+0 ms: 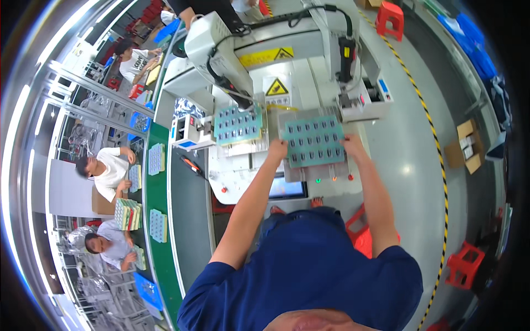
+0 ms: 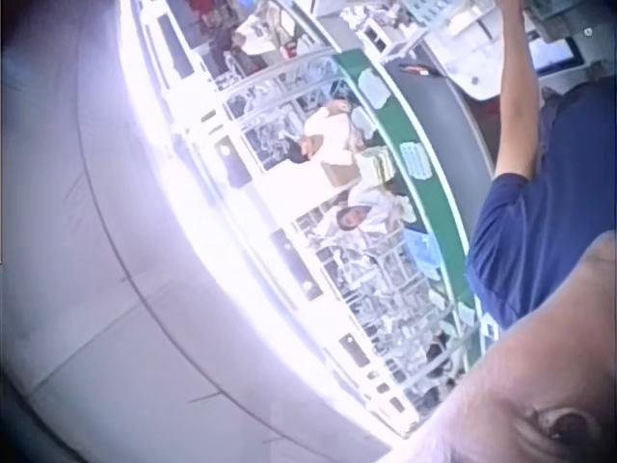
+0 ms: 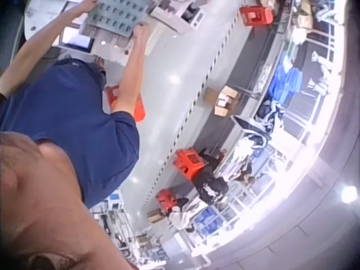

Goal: Assembling electronic components using a specialized machine and placing them on a conveyor belt.

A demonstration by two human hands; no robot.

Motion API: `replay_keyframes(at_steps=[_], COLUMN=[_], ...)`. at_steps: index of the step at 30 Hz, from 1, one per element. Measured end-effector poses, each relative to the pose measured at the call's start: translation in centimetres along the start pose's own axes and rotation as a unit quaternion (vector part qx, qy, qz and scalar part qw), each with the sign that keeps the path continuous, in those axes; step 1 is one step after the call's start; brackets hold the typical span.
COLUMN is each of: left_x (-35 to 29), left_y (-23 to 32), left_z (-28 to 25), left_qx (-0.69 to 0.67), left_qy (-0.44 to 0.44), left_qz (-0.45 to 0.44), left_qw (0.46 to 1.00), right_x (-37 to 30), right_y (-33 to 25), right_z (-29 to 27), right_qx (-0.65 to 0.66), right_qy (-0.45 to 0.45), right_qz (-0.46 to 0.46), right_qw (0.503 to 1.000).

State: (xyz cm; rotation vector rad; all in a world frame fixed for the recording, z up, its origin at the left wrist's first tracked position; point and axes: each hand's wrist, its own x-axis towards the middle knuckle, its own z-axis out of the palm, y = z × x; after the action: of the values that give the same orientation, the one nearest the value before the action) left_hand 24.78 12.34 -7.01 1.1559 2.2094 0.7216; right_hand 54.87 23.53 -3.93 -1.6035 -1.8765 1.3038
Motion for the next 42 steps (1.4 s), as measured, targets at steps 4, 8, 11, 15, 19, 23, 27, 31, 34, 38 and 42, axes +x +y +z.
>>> replay_keyframes(at_steps=[4, 8, 11, 15, 19, 23, 27, 31, 34, 38, 42], left_x=[-0.9, -2.1, -2.6, -4.0, -8.6, -14.0, -16.9, -16.2, -13.9, -10.2, -7.3], left_y=[2.1, 3.1, 3.9, 3.6, 6.7, 5.6, 3.3, 4.9, 5.7, 7.7, 8.8], left_z=[-0.9, -1.5, -2.0, -3.0, -7.3, -11.0, -10.8, -10.1, -9.2, -8.3, -7.0], left_qx=[0.033, 0.011, 0.001, 0.016, -0.026, -0.093, -0.148, -0.136, -0.122, -0.111, -0.072], left_qy=[-0.032, 0.009, 0.04, 0.093, 0.14, 0.043, -0.034, -0.043, -0.012, 0.059, 0.116], left_qz=[0.015, 0.032, 0.046, 0.089, 0.174, 0.133, 0.077, 0.139, 0.161, 0.162, 0.137], left_qw=[0.999, 0.999, 0.998, 0.992, 0.974, 0.986, 0.985, 0.98, 0.979, 0.979, 0.981], right_x=[-0.3, -0.6, 0.2, 0.1, -4.6, -10.2, -14.9, -17.0, -15.9, -10.9, -5.2], right_y=[1.3, -0.2, 1.2, 1.5, 0.7, -1.8, -1.9, -2.7, -2.9, -7.9, -11.4], right_z=[-0.4, -1.2, -0.5, -0.3, -1.7, -1.5, -0.1, 1.0, 1.9, 2.1, 2.7], right_qx=[-0.01, -0.059, 0.003, -0.074, -0.033, 0.041, 0.057, 0.029, -0.029, -0.125, -0.178], right_qy=[0.01, 0.015, 0.019, 0.087, 0.162, 0.247, 0.27, 0.292, 0.268, 0.204, 0.151], right_qz=[-0.019, 0.013, -0.014, -0.042, -0.032, -0.065, -0.037, -0.036, -0.116, -0.251, -0.319], right_qw=[1.0, 0.998, 1.0, 0.993, 0.986, 0.966, 0.961, 0.955, 0.956, 0.938, 0.919])
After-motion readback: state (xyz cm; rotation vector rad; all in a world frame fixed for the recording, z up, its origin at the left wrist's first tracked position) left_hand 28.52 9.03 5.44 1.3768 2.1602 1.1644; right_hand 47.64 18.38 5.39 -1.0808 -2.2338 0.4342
